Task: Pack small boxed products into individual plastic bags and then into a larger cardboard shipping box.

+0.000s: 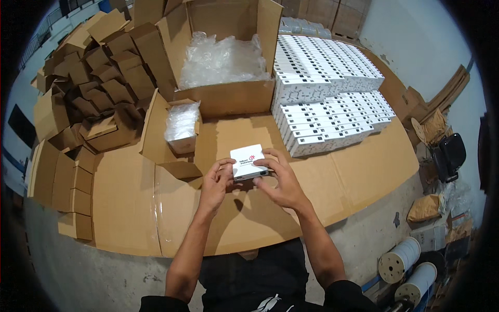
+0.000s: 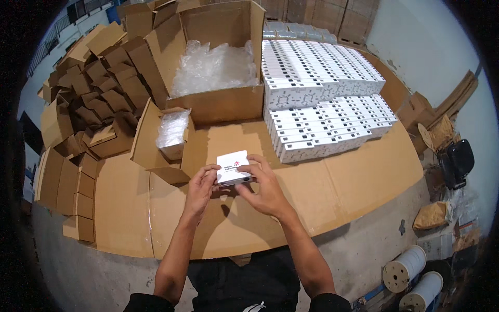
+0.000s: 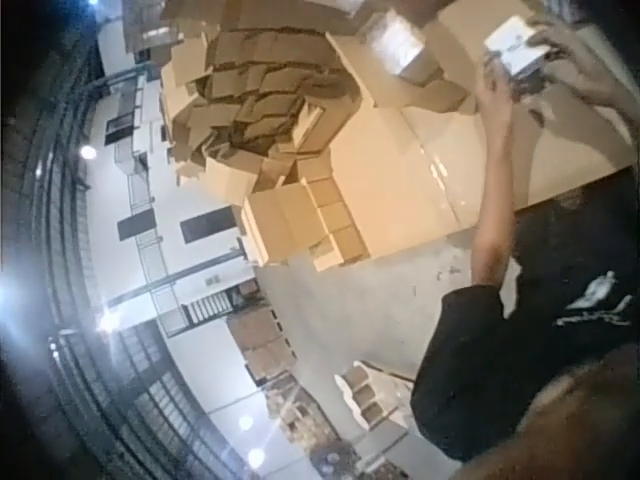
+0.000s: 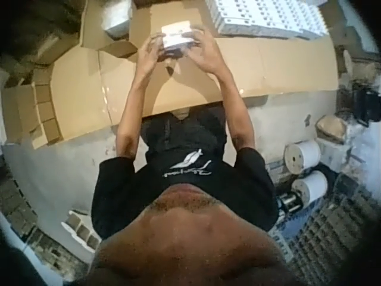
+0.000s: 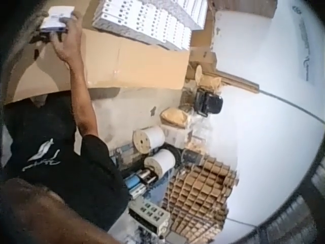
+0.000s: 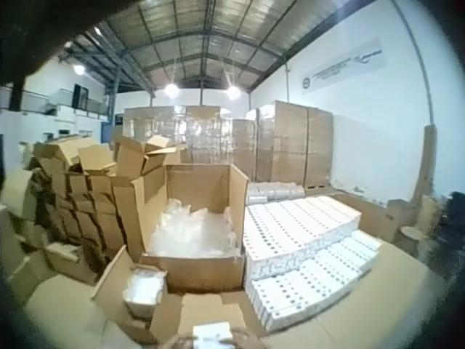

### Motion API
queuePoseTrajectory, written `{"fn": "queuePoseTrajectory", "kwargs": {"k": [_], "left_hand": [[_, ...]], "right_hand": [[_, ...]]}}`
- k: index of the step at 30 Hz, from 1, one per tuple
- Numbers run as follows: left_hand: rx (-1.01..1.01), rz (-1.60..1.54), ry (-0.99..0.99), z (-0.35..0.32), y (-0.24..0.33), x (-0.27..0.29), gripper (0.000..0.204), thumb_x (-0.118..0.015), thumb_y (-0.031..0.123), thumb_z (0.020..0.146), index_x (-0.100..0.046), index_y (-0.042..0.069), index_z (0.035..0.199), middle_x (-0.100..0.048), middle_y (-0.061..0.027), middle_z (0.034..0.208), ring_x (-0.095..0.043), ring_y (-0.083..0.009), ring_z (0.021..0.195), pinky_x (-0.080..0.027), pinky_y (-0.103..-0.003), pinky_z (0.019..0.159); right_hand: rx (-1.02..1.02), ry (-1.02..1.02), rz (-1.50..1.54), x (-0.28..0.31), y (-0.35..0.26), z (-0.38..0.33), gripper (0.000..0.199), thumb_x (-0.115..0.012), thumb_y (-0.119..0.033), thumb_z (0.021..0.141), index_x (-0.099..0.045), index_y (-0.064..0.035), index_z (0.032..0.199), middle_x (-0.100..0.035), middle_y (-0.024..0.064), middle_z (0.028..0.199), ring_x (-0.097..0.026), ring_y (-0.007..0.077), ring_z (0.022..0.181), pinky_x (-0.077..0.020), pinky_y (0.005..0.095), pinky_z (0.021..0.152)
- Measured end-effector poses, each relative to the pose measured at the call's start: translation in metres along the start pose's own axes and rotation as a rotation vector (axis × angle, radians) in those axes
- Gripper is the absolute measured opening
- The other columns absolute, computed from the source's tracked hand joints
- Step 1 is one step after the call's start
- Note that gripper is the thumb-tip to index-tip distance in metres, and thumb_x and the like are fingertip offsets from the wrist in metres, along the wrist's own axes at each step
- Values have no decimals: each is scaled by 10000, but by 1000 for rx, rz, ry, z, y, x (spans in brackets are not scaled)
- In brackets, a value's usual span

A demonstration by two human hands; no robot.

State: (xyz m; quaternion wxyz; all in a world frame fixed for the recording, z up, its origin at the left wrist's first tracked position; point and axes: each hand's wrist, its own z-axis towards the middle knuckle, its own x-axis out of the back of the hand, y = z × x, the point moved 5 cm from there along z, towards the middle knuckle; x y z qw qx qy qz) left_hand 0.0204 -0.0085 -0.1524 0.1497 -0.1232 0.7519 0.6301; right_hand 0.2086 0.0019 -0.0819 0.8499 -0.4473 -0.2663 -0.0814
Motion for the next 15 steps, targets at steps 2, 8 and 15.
{"fn": "queuePoseTrajectory", "kwargs": {"k": [2,8,15], "left_hand": [[-226,173,85,19,2,4,292,-600,85,1021,-547,43,1305,-672,-120,1108,-660,-143,990,-548,-265,851],[-377,264,134,32,5,-1,403,-628,-63,939,-520,13,1320,-667,-132,1155,-653,-190,1082,-535,-312,930],[-390,533,82,29,-4,8,440,-610,-84,943,-467,-23,1354,-648,-121,1193,-622,-193,1154,-526,-316,963]], "right_hand": [[-211,109,461,-16,47,3,235,-654,25,903,-639,20,1138,-470,198,1413,-659,258,1090,-575,349,898],[-300,164,261,-24,82,12,134,-661,37,902,-573,41,1003,-680,111,941,-697,197,966,-567,338,915],[-294,151,270,-28,85,7,231,-681,62,863,-526,12,1028,-668,138,917,-685,220,881,-550,343,815]]}}
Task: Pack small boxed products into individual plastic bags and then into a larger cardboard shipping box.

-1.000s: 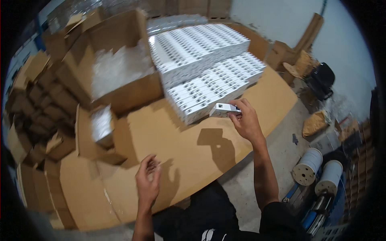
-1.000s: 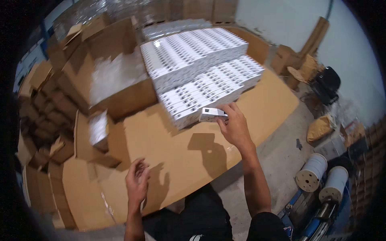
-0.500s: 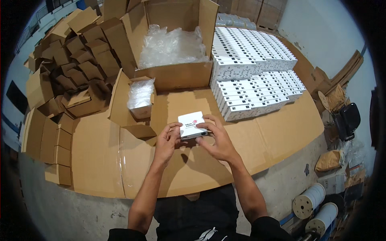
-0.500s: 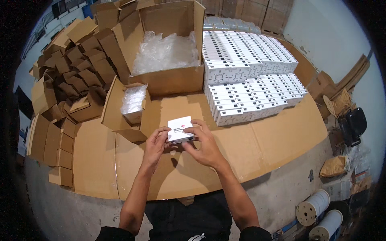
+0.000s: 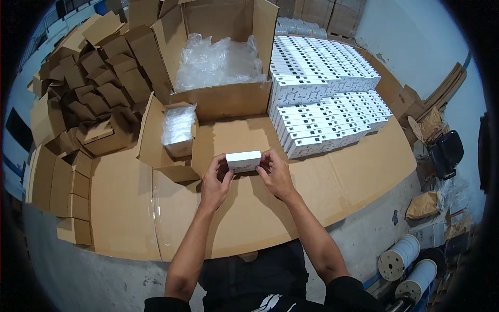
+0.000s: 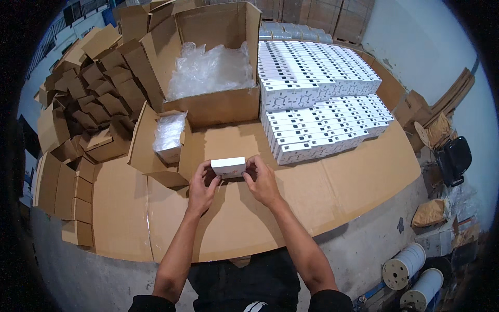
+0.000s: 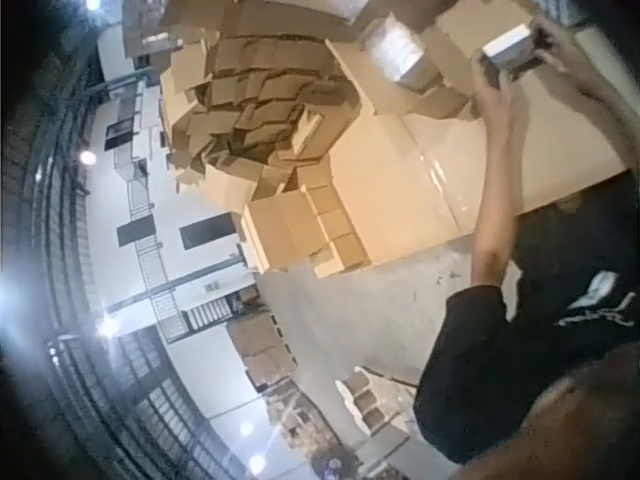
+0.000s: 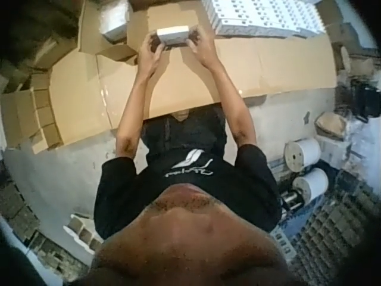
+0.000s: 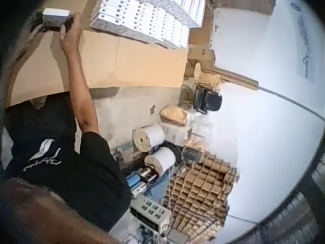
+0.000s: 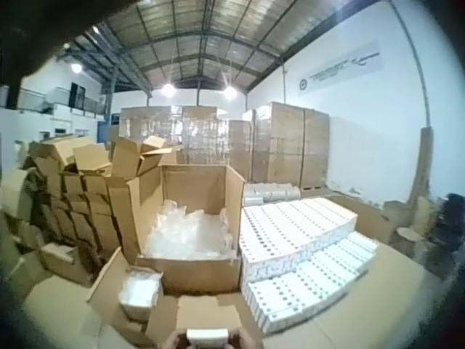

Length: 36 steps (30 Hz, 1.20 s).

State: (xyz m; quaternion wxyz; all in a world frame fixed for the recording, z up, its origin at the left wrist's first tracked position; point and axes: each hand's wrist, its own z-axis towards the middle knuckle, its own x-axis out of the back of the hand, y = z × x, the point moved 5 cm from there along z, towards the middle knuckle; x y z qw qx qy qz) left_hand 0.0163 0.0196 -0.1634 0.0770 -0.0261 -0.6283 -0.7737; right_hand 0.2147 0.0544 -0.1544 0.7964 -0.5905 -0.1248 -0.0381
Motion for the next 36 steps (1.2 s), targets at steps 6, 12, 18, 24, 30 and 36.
{"fn": "queuePoseTrajectory", "kwargs": {"k": [6,12,18,24,30,36], "left_hand": [[-32,112,59,-8,8,-1,400,-619,-56,929,-526,-15,1315,-696,-185,1119,-698,-254,1048,-546,-364,910],[-40,264,71,-14,20,0,411,-623,-42,924,-532,9,1322,-684,-228,1144,-692,-352,1085,-540,-409,914],[-43,315,72,-15,23,0,463,-641,-46,914,-509,16,1354,-689,-224,1152,-696,-334,1087,-543,-412,919],[-66,163,95,-12,22,-2,550,-691,17,880,-468,-23,1382,-617,-222,1299,-628,-362,1201,-502,-407,1010],[-375,435,273,-9,78,9,475,-631,59,871,-509,-15,1324,-609,-203,1229,-604,-361,1169,-463,-410,1061],[-412,397,355,102,143,2,354,-639,105,902,-564,-25,1223,-595,-208,1178,-586,-379,1111,-468,-452,986]], "right_hand": [[-9,-11,5,-1,7,-4,241,-682,51,867,-516,13,1037,-674,160,930,-690,242,884,-545,353,807],[1,-10,22,-3,18,-8,260,-694,32,865,-517,14,1055,-688,170,961,-703,267,922,-547,363,824],[15,-33,-58,-2,0,-9,305,-711,14,858,-519,9,1096,-691,182,1000,-712,299,974,-555,374,849],[93,-51,-247,9,-11,-22,475,-726,-21,847,-490,22,1257,-620,225,1209,-633,370,1144,-520,436,949],[273,-152,-876,13,-21,-64,546,-680,-220,893,-514,-11,1369,-477,196,1457,-399,382,1405,-316,512,1160],[211,-178,-891,16,-18,-67,534,-648,-279,905,-546,-19,1360,-453,179,1496,-367,374,1430,-279,536,1172]]}}
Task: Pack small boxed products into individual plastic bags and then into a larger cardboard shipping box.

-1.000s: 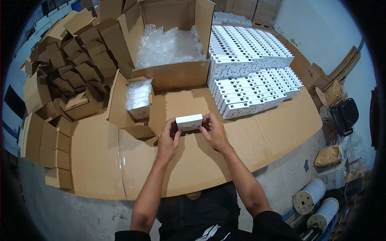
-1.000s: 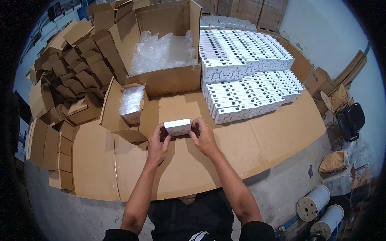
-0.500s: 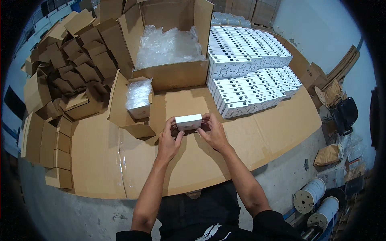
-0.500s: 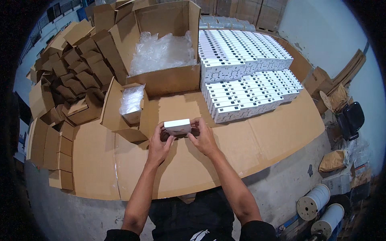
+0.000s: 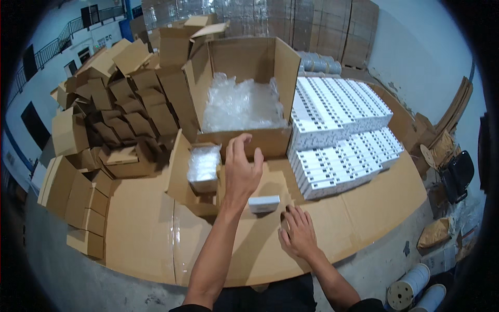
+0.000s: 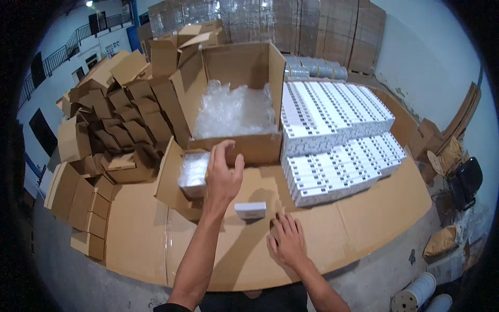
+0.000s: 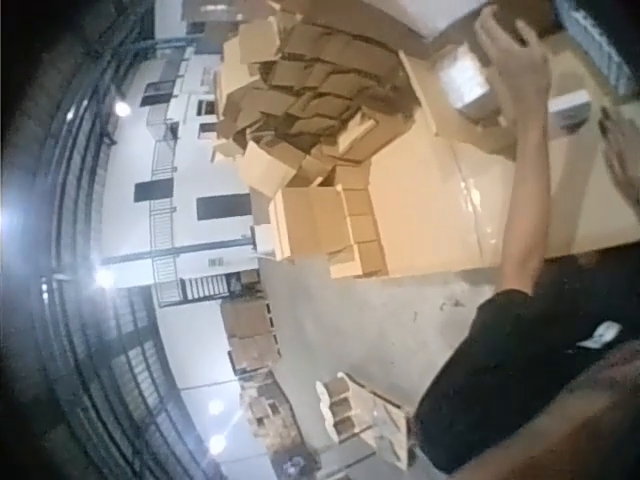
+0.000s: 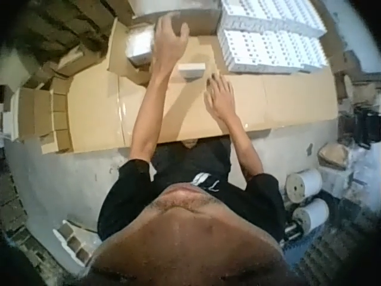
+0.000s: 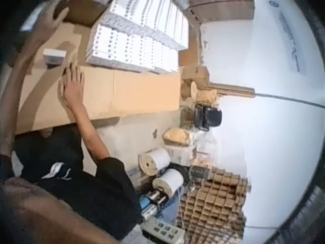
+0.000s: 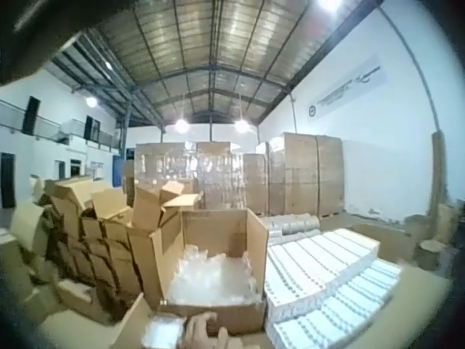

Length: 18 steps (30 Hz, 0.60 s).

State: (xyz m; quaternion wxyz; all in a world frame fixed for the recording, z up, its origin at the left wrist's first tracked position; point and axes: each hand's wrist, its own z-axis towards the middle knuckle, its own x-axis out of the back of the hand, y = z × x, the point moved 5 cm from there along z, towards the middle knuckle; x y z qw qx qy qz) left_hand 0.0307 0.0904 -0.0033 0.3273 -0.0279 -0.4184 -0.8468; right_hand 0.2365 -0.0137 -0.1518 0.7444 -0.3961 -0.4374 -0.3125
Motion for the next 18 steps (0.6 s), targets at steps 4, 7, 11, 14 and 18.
{"fn": "queuePoseTrajectory", "kwargs": {"k": [4,7,11,14,18], "left_hand": [[-12,77,34,96,-34,-28,322,-638,136,903,-593,-5,1189,-604,-213,1185,-581,-388,1139,-469,-468,991],[30,206,-56,171,-77,-39,321,-619,100,893,-599,5,1199,-603,-228,1194,-561,-403,1187,-467,-469,1006],[-33,417,-44,253,-147,-40,319,-600,9,865,-613,8,1184,-625,-227,1177,-592,-419,1120,-479,-476,984],[-137,508,-95,292,-180,-51,387,-543,-82,842,-591,23,1212,-551,-241,1305,-521,-435,1238,-451,-492,1031],[-218,637,-134,310,-199,-66,368,-450,1,951,-540,4,1309,-554,-261,1277,-601,-485,1138,-494,-537,969]], "right_hand": [[-37,-12,27,-5,2,-1,544,-646,-298,884,-557,-39,1354,-454,175,1499,-372,374,1426,-267,565,1168],[-41,-11,27,-3,0,1,547,-643,-319,870,-567,-46,1338,-460,166,1494,-380,372,1419,-268,571,1161],[-46,-33,10,0,-9,7,536,-651,-342,873,-566,-33,1303,-462,173,1491,-395,391,1401,-275,579,1157],[-70,-6,83,-5,-5,3,608,-610,-285,885,-510,6,1409,-429,224,1530,-334,434,1448,-242,622,1169],[-84,5,57,1,-6,4,574,-606,-288,888,-536,3,1378,-444,204,1526,-363,399,1443,-274,605,1156]]}}
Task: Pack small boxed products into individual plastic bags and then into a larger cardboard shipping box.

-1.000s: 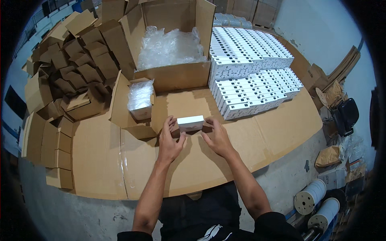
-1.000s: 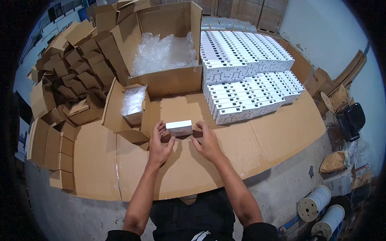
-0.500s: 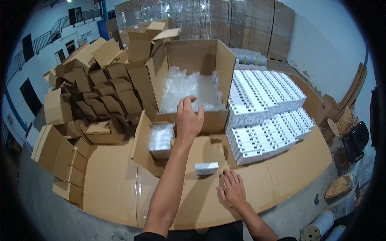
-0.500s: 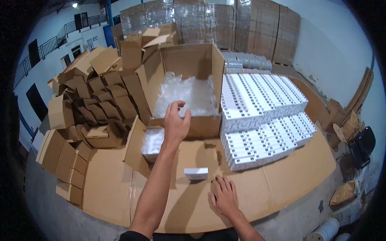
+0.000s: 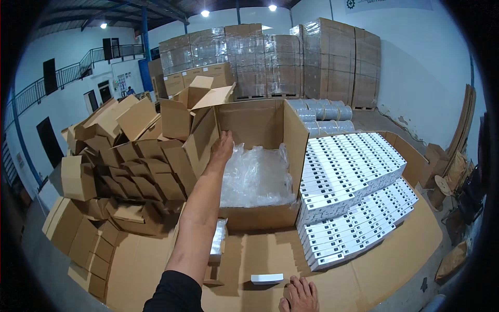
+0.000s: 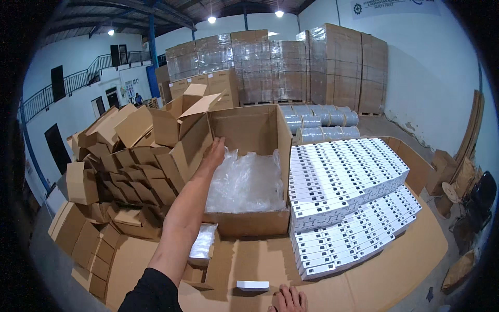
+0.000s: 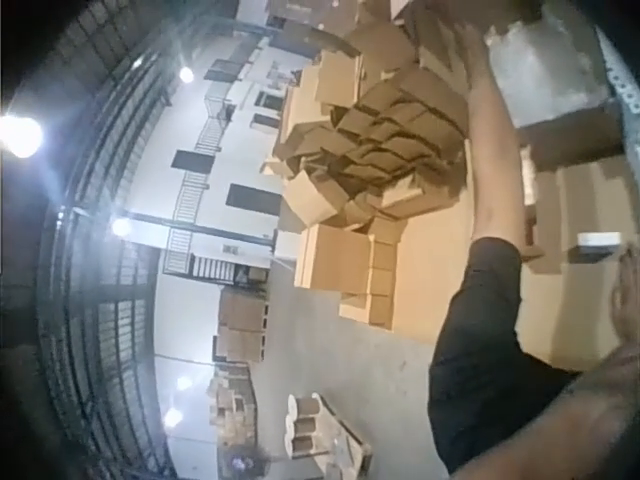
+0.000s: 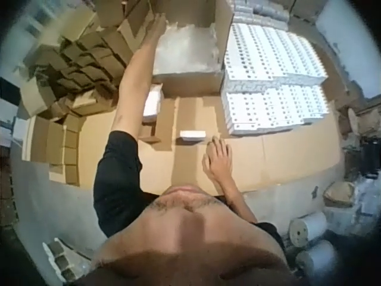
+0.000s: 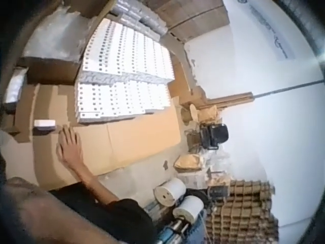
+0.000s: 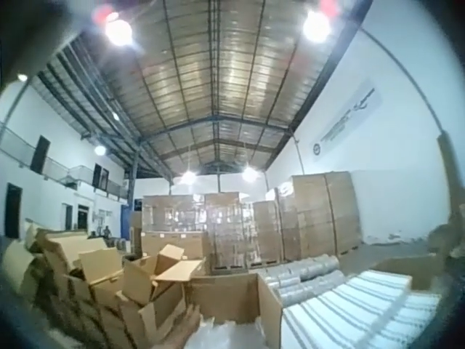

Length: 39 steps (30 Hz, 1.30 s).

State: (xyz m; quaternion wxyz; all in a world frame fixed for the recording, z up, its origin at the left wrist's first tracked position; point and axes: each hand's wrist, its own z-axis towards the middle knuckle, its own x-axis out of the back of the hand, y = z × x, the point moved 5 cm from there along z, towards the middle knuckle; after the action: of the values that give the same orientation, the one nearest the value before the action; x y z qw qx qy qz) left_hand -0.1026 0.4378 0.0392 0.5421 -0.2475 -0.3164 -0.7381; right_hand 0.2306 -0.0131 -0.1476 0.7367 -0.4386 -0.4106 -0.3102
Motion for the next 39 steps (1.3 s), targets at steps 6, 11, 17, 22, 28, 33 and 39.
{"fn": "queuePoseTrajectory", "kwargs": {"k": [6,11,17,22,28,33,39], "left_hand": [[150,4,-36,21,-43,-12,189,-473,34,937,-646,-11,999,-652,-285,965,-632,-496,1017,-512,-520,880],[-111,-228,284,26,8,53,160,-537,82,941,-615,-32,861,-655,-280,915,-635,-468,931,-494,-506,789],[120,-569,172,-64,85,147,201,-654,165,952,-725,10,1060,-724,-172,930,-713,-243,830,-538,-361,786],[256,-1004,68,-199,137,196,221,-626,213,1016,-723,25,1082,-692,-6,929,-624,-107,835,-504,-283,757],[466,-1221,-147,-384,155,203,178,-604,113,1030,-670,-22,1127,-657,3,965,-575,-68,863,-473,-233,767],[690,-1300,-277,-495,178,176,159,-604,116,1035,-675,-9,1103,-642,13,916,-565,-63,808,-476,-235,730],[850,-1284,-309,-537,177,168,174,-586,145,1050,-679,-3,1046,-629,16,858,-558,-59,762,-483,-224,693]], "right_hand": [[-24,-10,-15,2,-4,4,564,-603,-307,893,-548,-9,1369,-441,176,1541,-357,386,1450,-264,591,1164],[-36,12,-17,0,0,2,537,-591,-288,902,-558,-5,1358,-460,173,1529,-369,379,1446,-254,571,1178],[31,-21,-41,-5,3,2,543,-648,-323,863,-573,-17,1305,-475,150,1486,-382,357,1409,-284,539,1160],[-3,45,96,-7,23,-4,566,-679,-225,846,-537,4,1343,-507,203,1446,-426,385,1385,-292,534,1169],[-154,28,889,8,0,-5,460,-711,-141,917,-520,8,1308,-619,146,1223,-633,247,1069,-520,380,915],[-180,-2,1400,4,-47,-17,352,-654,-147,983,-560,8,1286,-637,92,1080,-623,108,898,-500,249,751],[-393,87,1356,-22,-27,-29,130,-611,-139,1025,-613,-16,984,-620,-15,767,-570,42,658,-487,222,586]]}}
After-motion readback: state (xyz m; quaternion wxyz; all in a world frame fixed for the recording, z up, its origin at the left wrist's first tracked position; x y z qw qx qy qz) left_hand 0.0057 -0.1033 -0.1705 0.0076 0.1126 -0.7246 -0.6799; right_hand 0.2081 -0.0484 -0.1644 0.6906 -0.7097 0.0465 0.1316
